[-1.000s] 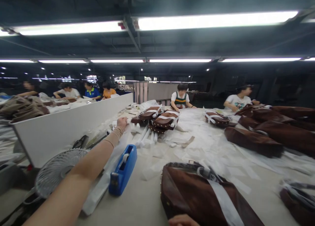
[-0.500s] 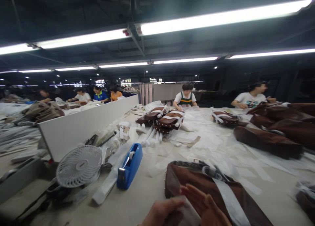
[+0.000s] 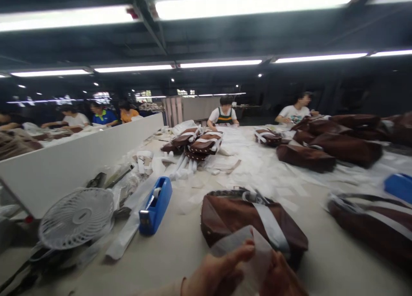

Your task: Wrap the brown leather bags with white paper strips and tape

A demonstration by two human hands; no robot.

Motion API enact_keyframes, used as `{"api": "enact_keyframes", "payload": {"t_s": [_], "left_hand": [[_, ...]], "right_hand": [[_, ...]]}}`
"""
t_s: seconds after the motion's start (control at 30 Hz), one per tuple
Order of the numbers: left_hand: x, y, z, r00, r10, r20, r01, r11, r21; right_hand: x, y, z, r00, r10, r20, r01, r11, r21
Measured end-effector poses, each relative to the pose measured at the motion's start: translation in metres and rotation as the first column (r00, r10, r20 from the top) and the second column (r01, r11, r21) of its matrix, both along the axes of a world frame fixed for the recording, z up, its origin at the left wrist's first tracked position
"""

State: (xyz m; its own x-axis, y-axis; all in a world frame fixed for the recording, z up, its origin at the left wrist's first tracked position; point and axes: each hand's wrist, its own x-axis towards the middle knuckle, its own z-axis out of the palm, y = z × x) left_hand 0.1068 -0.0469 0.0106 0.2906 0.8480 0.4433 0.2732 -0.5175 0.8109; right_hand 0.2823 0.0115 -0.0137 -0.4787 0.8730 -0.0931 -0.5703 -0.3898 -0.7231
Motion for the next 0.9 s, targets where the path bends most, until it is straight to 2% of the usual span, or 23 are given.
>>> {"api": "enact_keyframes", "payload": {"t_s": [0.1,0.2,0.3,0.4,0.47,0.53,0.57,0.6,0.63,0.67,0.7,0.77,0.8,0.83,0.9], "left_hand": [[-0.003,-0.009,-0.005,0.999,-0.039,-0.035,0.037,0.997,-0.063],[-0.009,-0.014,-0.023,0.993,-0.067,-0.092,0.058,0.994,-0.094],[-0.011,-0.020,-0.041,0.985,-0.099,-0.139,0.084,0.990,-0.110],[-0.013,-0.025,-0.050,0.980,-0.121,-0.156,0.083,0.969,-0.235],[-0.019,-0.024,-0.050,0.991,-0.038,-0.127,-0.002,0.954,-0.300],[-0.032,-0.016,-0.048,0.981,0.188,-0.045,-0.193,0.939,-0.285],[-0.041,-0.010,-0.048,0.944,0.330,0.012,-0.315,0.911,-0.267],[-0.050,-0.002,-0.049,0.883,0.465,0.070,-0.430,0.859,-0.278],[-0.059,0.006,-0.049,0.810,0.573,0.123,-0.510,0.792,-0.336],[-0.068,0.014,-0.050,0.751,0.638,0.170,-0.518,0.729,-0.447],[-0.074,0.022,-0.051,0.722,0.659,0.212,-0.441,0.674,-0.592],[-0.081,0.036,-0.051,0.717,0.629,0.301,-0.125,0.540,-0.832],[-0.080,0.042,-0.050,0.722,0.604,0.338,0.022,0.469,-0.883],[-0.078,0.048,-0.048,0.728,0.581,0.362,0.116,0.417,-0.902],[-0.069,0.059,-0.043,0.743,0.566,0.357,0.146,0.383,-0.912]], "right_hand": [[0.006,-0.003,0.019,0.963,-0.251,-0.100,0.239,0.964,-0.116],[0.009,0.000,0.031,0.884,-0.458,-0.094,0.449,0.888,-0.102],[0.017,0.005,0.032,0.804,-0.591,-0.074,0.588,0.807,-0.058],[0.029,0.005,0.030,0.763,-0.646,-0.039,0.646,0.763,-0.019],[0.040,-0.001,0.033,0.737,-0.676,-0.016,0.676,0.735,0.063],[0.055,-0.012,0.041,0.720,-0.694,0.011,0.677,0.705,0.210],[0.063,-0.017,0.046,0.725,-0.688,0.034,0.653,0.702,0.284],[0.071,-0.022,0.050,0.747,-0.661,0.071,0.606,0.721,0.337],[0.078,-0.026,0.053,0.783,-0.610,0.124,0.537,0.763,0.360],[0.083,-0.029,0.054,0.824,-0.535,0.187,0.453,0.820,0.350],[0.084,-0.030,0.052,0.864,-0.437,0.250,0.356,0.882,0.309],[0.079,-0.027,0.036,0.920,-0.201,0.337,0.153,0.974,0.164],[0.071,-0.025,0.024,0.930,-0.090,0.355,0.064,0.994,0.085],[0.062,-0.022,0.010,0.933,0.006,0.360,-0.011,1.000,0.011],[0.042,-0.017,-0.021,0.923,0.138,0.359,-0.112,0.989,-0.093]]}}
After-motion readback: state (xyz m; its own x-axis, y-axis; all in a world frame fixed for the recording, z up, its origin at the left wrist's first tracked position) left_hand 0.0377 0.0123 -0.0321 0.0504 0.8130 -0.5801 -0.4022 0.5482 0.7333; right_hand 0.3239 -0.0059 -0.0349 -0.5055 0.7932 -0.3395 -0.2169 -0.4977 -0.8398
